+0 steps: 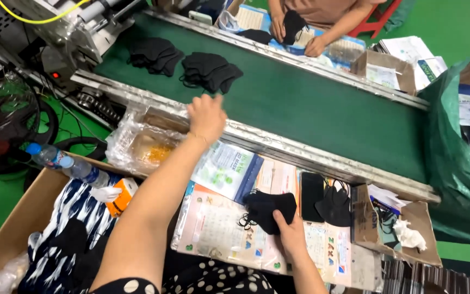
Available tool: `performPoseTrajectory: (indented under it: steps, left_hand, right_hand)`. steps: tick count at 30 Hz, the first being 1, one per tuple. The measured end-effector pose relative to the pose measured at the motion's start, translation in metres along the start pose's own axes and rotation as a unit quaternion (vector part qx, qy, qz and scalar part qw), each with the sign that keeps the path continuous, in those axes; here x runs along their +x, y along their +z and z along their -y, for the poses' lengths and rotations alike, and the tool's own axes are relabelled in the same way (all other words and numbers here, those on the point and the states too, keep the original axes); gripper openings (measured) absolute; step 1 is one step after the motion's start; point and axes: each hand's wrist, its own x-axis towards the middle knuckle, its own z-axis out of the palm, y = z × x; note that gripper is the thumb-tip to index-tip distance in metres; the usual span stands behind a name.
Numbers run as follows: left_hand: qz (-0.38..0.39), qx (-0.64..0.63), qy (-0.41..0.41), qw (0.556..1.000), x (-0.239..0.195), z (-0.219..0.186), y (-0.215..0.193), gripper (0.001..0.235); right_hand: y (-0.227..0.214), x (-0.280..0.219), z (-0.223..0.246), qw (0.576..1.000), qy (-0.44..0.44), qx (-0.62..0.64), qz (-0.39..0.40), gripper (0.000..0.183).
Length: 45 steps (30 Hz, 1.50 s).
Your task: Packaging black 3D face masks into plastic sleeves at a conveyor belt workstation.
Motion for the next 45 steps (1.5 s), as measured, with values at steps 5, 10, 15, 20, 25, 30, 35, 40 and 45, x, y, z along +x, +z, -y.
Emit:
performPoseTrajectory:
  steps: [5,10,15,20,25,30,35,40,45]
  left_hand:
    - [0.093,-0.401,0.216,0.885,-0.084,-0.047,0.036,0.063]
    - [0.225,-0.186,0.338,0.895,-0.164,-0.073,0.063,0.086]
    - [0.246,-0.248,0.333,0.876,-0.196,-0.068,0.068,0.083]
    - [0.195,-0.261,0.314,0.892,-0.188,-0.073,0.026,0.068]
    - [0.202,-0.327,0.302,0.873,-0.199,-0.074,0.042,0.061]
    - [0.103,-0.290,0.242,0.920,-0.179,-0.052,0.086,0.024]
    - [0.047,-0.240,0.106,0.964,-0.157,-0.050,0.059,0.041]
    - [0.082,-0.119,0.121,0.982,-0.161,-0.059,0.095,0.044]
    - [0.098,-0.040,0.108,0.989,-0.171,-0.075,0.133,0.022]
  right_hand:
    - [-0.016,0.012,-0.020,1.000,0.002,0.011,-0.005,0.038]
    - [0.001,-0.002,-0.002,0.996,-0.040,-0.067,0.044,0.044]
    - [-0.003,0.000,-0.014,0.980,-0.128,-0.142,0.047,0.039]
    - [0.000,0.001,-0.001,0.941,-0.226,-0.246,0.047,0.032]
    - [-0.013,0.008,-0.020,0.948,-0.200,-0.242,0.052,0.040]
    - [-0.064,-0.007,0.043,0.893,-0.181,-0.409,0.043,0.045]
    - [-0.091,-0.016,0.055,0.917,-0.056,-0.395,-0.007,0.048]
    - [-0.038,-0.018,0.075,0.872,-0.089,-0.478,-0.061,0.038]
    - [-0.029,-0.027,0.039,0.881,-0.186,-0.434,-0.017,0.042]
